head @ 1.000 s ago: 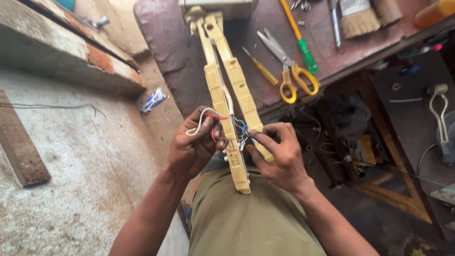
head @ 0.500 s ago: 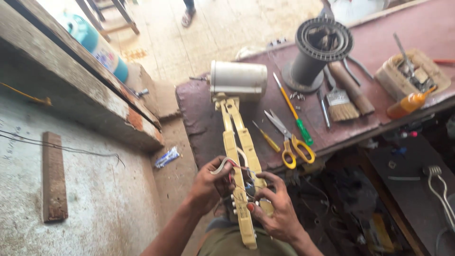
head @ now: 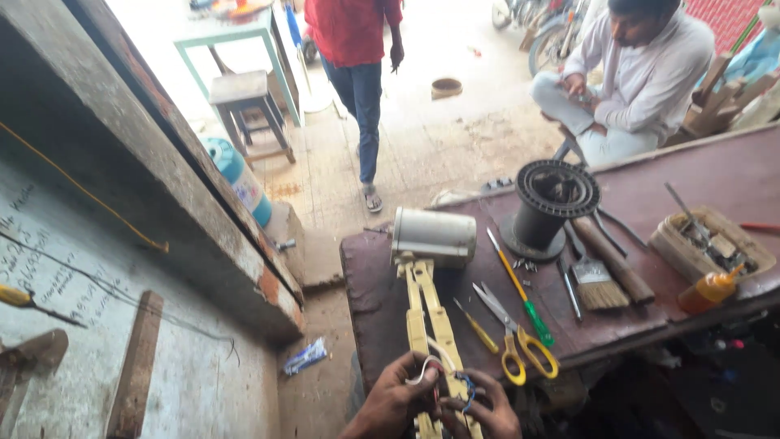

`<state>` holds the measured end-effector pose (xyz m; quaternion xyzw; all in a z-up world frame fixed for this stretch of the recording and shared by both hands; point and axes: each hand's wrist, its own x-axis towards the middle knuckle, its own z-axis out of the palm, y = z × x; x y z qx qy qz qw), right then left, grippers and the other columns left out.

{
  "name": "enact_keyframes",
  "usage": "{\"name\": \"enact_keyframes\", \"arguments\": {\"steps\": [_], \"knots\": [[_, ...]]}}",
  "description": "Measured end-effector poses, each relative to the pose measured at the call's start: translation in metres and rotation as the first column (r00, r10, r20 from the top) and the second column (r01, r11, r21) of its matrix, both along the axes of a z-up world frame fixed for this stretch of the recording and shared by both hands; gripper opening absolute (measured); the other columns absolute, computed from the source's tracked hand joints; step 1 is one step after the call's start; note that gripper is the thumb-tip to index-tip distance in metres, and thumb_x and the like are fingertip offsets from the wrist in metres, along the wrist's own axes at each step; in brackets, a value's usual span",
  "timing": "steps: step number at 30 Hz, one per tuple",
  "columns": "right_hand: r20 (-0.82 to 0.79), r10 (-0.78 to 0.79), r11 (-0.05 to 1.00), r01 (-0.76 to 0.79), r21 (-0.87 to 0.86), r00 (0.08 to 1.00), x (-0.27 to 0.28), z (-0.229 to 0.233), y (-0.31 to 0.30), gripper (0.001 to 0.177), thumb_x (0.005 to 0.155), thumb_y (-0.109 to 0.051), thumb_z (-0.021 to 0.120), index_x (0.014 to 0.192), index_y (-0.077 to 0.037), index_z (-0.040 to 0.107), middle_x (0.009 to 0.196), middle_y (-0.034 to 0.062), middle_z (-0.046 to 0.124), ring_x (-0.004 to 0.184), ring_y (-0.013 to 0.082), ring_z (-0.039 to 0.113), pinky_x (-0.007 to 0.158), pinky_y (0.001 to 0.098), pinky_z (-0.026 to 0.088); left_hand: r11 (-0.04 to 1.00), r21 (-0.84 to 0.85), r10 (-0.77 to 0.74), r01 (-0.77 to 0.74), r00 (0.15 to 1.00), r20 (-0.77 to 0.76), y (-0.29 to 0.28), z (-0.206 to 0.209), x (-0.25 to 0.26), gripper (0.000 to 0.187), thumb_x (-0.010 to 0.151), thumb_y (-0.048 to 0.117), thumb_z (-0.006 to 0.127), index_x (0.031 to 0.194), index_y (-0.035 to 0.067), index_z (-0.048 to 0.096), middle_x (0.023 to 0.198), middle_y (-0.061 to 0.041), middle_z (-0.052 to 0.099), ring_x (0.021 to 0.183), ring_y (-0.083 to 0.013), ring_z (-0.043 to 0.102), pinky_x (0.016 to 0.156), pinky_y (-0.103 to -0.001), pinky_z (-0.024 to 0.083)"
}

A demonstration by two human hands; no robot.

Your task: The person uses a screwdriver to loosen screws on a beige plastic electrical fixture and then uses scissors to cut several internal wires. They continue to trim and adjust the wires within the fixture housing.

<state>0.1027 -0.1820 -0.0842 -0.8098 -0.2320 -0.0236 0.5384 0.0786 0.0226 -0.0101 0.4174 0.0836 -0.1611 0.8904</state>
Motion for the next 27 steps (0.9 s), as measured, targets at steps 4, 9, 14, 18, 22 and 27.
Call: {"name": "enact_keyframes", "arguments": {"steps": [4, 9, 14, 18, 22, 27], "knots": [[-0.021, 0.029, 0.991, -0.026, 0.129, 0.999, -0.020, 0.050, -0.011, 0.016, 0.077, -0.003, 0.080, 0.094, -0.004, 0.078, 0.126, 0.0134, 0.063, 0.100, 0.0215, 0.075, 0.083, 0.0322, 0.060, 0.975, 0.220, 0.037, -0.040, 0.999, 0.017, -0.004, 0.000, -0.009, 0.019, 0.101, 0.020, 0.061, 0.111, 0.004, 0.063, 0.088, -0.005, 0.069, 0.077, -0.0137, 0.069, 0.072, -0.030, 0.057], [-0.062, -0.050, 0.992, 0.057, 0.112, 0.997, -0.022, 0.090, -0.014, 0.020, 0.080, -0.005, 0.080, 0.100, -0.001, 0.077, 0.125, 0.0123, 0.064, 0.097, 0.0194, 0.069, 0.087, 0.0316, 0.057, 0.998, 0.054, -0.020, 0.017, 0.998, 0.054, -0.005, -0.002, -0.007, 0.020, 0.106, 0.022, 0.058, 0.111, 0.003, 0.059, 0.088, -0.007, 0.067, 0.085, -0.0166, 0.072, 0.080, -0.032, 0.060], [-0.149, -0.039, 0.980, 0.066, 0.186, 0.988, -0.021, 0.081, -0.023, 0.017, 0.087, -0.007, 0.078, 0.103, 0.000, 0.079, 0.127, 0.0135, 0.063, 0.107, 0.0192, 0.067, 0.092, 0.0313, 0.056, 0.987, -0.162, -0.009, 0.005, 1.000, -0.023, -0.005, -0.003, -0.011, 0.022, 0.107, 0.023, 0.050, 0.112, 0.003, 0.056, 0.095, -0.011, 0.069, 0.097, -0.0256, 0.073, 0.088, -0.042, 0.059], [-0.297, 0.020, 0.928, 0.093, 0.360, 0.955, -0.023, 0.062, -0.031, 0.018, 0.091, -0.007, 0.075, 0.105, 0.004, 0.077, 0.132, 0.0169, 0.059, 0.117, 0.0199, 0.063, 0.097, 0.0318, 0.055, 0.963, -0.266, 0.031, -0.036, 0.999, -0.023, -0.006, -0.009, -0.017, 0.024, 0.108, 0.022, 0.045, 0.116, 0.002, 0.056, 0.106, -0.013, 0.069, 0.107, -0.0304, 0.071, 0.095, -0.050, 0.057], [-0.375, 0.024, 0.915, 0.131, 0.381, 0.927, -0.025, 0.049, -0.040, 0.018, 0.090, -0.006, 0.075, 0.104, 0.005, 0.077, 0.132, 0.0169, 0.059, 0.113, 0.0196, 0.064, 0.094, 0.0318, 0.057, 0.963, -0.268, 0.027, -0.041, 0.998, -0.057, -0.005, -0.016, -0.029, 0.027, 0.108, 0.022, 0.043, 0.116, 0.001, 0.056, 0.109, -0.019, 0.069, 0.107, -0.0320, 0.071, 0.096, -0.052, 0.056], [-0.414, 0.073, 0.912, 0.108, 0.397, 0.907, -0.023, 0.043, -0.045, 0.016, 0.091, -0.003, 0.074, 0.104, 0.006, 0.077, 0.129, 0.0167, 0.060, 0.109, 0.0190, 0.066, 0.093, 0.0317, 0.057, 0.955, -0.292, 0.041, -0.053, 0.998, -0.046, 0.000, -0.017, -0.037, 0.026, 0.095, 0.019, 0.054, 0.112, 0.000, 0.059, 0.106, -0.014, 0.072, 0.103, -0.0253, 0.073, 0.094, -0.045, 0.057]]}}
